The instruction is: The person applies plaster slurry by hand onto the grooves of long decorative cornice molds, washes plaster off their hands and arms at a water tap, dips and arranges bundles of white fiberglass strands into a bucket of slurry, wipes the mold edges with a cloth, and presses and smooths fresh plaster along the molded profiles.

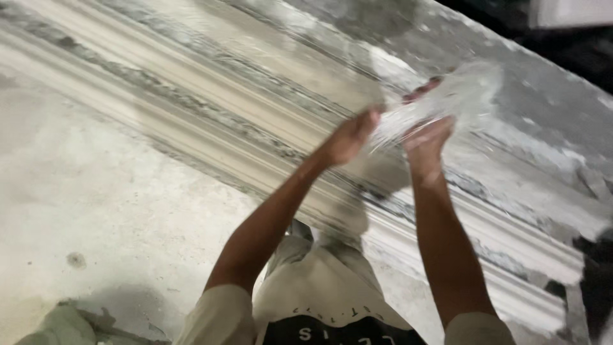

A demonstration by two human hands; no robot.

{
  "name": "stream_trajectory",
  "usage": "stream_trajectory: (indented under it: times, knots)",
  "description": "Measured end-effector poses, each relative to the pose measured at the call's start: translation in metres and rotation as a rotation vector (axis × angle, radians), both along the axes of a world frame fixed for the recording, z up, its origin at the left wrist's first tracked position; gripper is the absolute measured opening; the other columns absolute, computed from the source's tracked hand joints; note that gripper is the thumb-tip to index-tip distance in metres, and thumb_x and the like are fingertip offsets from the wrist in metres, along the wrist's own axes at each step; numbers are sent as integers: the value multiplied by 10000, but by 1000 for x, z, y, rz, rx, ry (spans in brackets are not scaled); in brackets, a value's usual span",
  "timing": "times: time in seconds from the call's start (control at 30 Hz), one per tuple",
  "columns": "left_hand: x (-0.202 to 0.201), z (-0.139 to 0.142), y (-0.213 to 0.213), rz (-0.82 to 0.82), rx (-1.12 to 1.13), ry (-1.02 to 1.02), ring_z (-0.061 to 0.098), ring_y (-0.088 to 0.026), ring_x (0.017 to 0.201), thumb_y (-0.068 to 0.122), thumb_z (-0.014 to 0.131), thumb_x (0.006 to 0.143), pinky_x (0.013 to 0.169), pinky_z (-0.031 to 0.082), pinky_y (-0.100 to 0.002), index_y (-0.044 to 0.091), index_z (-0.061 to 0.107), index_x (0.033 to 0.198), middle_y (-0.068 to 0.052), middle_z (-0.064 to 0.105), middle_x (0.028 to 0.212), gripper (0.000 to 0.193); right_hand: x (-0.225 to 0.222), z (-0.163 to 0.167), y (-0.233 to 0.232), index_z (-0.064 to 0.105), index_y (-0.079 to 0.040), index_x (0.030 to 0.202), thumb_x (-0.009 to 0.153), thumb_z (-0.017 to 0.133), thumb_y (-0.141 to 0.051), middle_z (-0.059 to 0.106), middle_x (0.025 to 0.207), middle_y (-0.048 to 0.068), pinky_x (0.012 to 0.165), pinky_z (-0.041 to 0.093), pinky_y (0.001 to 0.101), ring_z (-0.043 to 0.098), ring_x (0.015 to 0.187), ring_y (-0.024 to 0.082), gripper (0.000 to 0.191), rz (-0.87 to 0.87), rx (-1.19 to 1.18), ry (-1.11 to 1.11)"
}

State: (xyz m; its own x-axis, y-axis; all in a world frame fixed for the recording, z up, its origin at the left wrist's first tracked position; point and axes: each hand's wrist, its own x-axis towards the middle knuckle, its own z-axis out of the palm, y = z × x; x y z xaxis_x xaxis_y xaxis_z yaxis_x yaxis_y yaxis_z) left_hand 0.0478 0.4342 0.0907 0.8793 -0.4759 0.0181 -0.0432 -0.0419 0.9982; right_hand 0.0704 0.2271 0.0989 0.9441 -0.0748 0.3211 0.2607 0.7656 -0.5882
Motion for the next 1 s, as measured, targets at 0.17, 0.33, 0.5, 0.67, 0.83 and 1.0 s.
stream_trajectory:
  times: [0.17, 0.33, 0.5, 0.67, 0.83, 1.0]
  knots:
    - [-22, 1, 65, 268, 250, -115, 691, -231, 717, 327, 431, 1107, 653, 583, -408, 37, 709, 1056, -136, 722, 861, 405, 32, -31, 51, 584, -64, 1274, 1081, 500, -359, 657, 1114, 139, 936, 592, 473, 698, 1007, 305, 362, 61, 139, 381]
    - [16, 39, 137, 422, 523, -435, 645, -225, 621, 313, 474, 1091, 561, 510, -363, 77, 721, 1024, -114, 724, 825, 348, 101, -24, 70, 597, -51, 1288, 1117, 566, -306, 641, 1127, 163, 964, 546, 485, 648, 996, 305, 309, -140, 107, 178]
    - [87, 61, 185, 385, 609, -628, 659, -224, 611, 248, 512, 1061, 531, 533, -382, 93, 701, 1097, -97, 747, 959, 247, 166, 23, 13, 594, -23, 1276, 1087, 591, -351, 646, 1151, 169, 995, 533, 493, 639, 1094, 313, 378, -356, -29, -28]
    - [141, 47, 203, 275, 619, -784, 680, -231, 615, 140, 488, 1016, 480, 542, -378, 86, 681, 1142, -113, 741, 1077, 237, 192, 41, -8, 594, -22, 1267, 1098, 568, -348, 642, 1123, 164, 947, 519, 486, 626, 1044, 308, 368, -305, -201, -34]
    - [161, 36, 234, 130, 697, -426, 684, -290, 672, 218, 416, 1102, 554, 563, -423, 119, 651, 1151, -116, 711, 975, 260, 187, 40, 15, 594, -20, 1258, 1108, 545, -345, 638, 1095, 159, 899, 505, 479, 613, 994, 304, 361, -383, -200, -13]
    - [169, 36, 282, 292, 448, -649, 675, -350, 761, 238, 521, 1068, 639, 527, -469, 105, 669, 1034, -132, 722, 972, 202, 171, 43, 44, 594, -18, 1249, 1118, 522, -341, 634, 1067, 154, 851, 491, 472, 600, 944, 299, 356, -488, -186, 0]
